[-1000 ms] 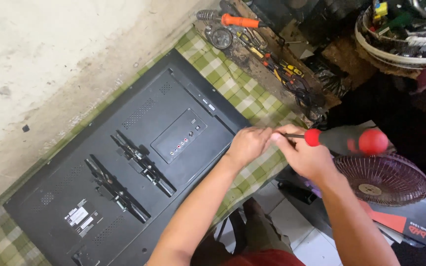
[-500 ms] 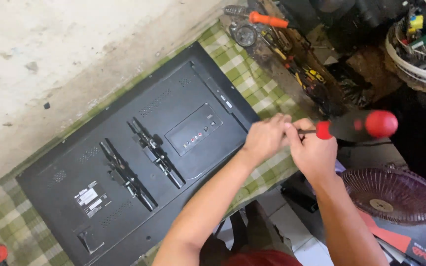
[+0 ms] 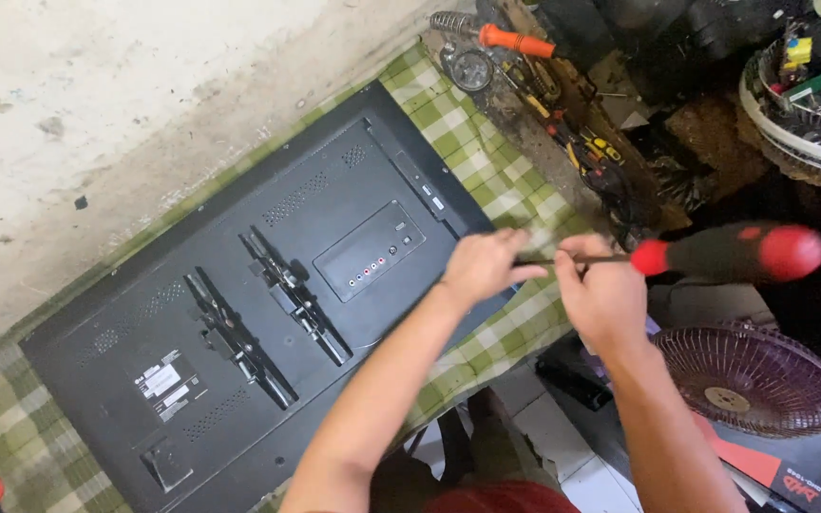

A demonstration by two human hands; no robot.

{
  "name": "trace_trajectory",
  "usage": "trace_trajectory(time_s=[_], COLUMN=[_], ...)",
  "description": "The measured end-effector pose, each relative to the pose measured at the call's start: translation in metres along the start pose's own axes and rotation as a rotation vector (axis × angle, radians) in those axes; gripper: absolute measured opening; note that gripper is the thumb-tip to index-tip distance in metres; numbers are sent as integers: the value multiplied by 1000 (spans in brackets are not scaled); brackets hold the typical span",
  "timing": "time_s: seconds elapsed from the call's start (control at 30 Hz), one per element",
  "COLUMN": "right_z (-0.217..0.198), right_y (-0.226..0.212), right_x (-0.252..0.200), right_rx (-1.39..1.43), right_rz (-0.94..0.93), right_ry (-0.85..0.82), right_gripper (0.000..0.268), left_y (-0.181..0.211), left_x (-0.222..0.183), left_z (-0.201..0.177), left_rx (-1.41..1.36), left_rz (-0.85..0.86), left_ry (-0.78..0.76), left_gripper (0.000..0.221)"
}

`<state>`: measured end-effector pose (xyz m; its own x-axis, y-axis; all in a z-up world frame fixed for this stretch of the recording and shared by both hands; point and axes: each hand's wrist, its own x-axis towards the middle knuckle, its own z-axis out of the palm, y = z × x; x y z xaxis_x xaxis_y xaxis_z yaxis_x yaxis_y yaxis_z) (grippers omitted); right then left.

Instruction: Using a manual screwdriver to remove the screws from the back panel of a television set.

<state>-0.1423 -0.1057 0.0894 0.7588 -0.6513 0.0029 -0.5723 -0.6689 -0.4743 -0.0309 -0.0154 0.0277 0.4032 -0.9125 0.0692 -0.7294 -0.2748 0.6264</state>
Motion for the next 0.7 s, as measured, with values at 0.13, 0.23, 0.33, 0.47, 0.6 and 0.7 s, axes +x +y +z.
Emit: trace_trajectory(time_s=[0.13, 0.23, 0.33, 0.47, 0.6, 0.7], right_z=[-8, -17, -34, -50, -38, 45], right_y=[7, 3, -19, -54, -87, 35], right_x=[6, 5, 4, 0, -16, 45], right_rx=[35, 40, 100, 216, 162, 598], right_rz=[8, -12, 6, 52, -50, 12], right_ry=[7, 16, 42, -38, -16, -342], right_gripper=[11, 8, 7, 7, 12, 12], left_y=[-36, -52, -43, -34, -50, -89], left_x=[-13, -22, -24, -31, -71, -99], left_z=[1, 3, -1, -4, -34, -49], left_rx=[-36, -88, -160, -137, -45, 75], left_rz=[-76, -181, -110, -14, -24, -167], left_ry=[252, 332, 267, 187, 421, 406], left_gripper=[24, 18, 22, 25, 17, 19])
